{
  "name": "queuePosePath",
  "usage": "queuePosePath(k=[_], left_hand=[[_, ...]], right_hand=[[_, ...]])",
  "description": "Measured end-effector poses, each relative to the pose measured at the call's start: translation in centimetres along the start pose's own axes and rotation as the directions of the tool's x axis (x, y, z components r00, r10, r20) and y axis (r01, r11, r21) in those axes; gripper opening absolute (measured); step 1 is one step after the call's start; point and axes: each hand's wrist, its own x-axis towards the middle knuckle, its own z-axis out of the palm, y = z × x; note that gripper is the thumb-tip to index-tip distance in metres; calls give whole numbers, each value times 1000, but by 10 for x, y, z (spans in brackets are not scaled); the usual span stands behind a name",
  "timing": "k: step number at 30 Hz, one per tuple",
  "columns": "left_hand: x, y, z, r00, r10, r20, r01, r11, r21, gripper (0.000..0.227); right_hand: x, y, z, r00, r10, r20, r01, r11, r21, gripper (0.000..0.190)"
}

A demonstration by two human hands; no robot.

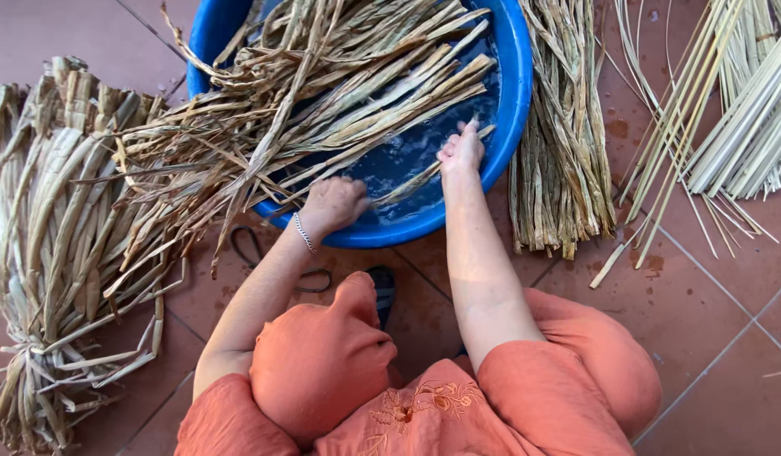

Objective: The person sits on a tiled floor and repeatedly washes bundles of dried plant stalks in a blue basin filled with water. They submerge the stalks, agitate them by hand, and squeeze out excess water before placing them on the floor.

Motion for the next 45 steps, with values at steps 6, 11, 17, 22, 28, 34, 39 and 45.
queuePosePath(k=[6,11,17,22,28,34,39,45], left_hand=[[61,19,-12,911,144,-385,-137,989,48,21],[81,10,18,955,186,-230,-111,946,305,24],[58,0,41,993,-29,-116,43,992,115,17],[70,14,25,998,-60,23,64,942,-329,37],[125,53,34,902,-227,368,431,392,-813,40],[122,51,49,966,-187,-177,-13,650,-760,30],[108,63,39,971,-222,-84,137,812,-567,36],[95,74,44,985,-165,-58,109,839,-533,34]], right_hand=[[10,-1,-5,996,-82,47,82,997,-7,20],[-23,-25,13,994,-72,79,69,997,37,17],[-26,-13,15,997,-60,46,64,994,-88,10],[-42,-6,14,986,65,156,-25,969,-247,12],[-72,14,16,980,-51,191,98,964,-246,13],[-73,7,10,961,-40,274,115,958,-262,16],[-45,34,17,934,-256,251,283,956,-79,18],[-12,32,7,990,-143,-6,141,981,-130,20]])
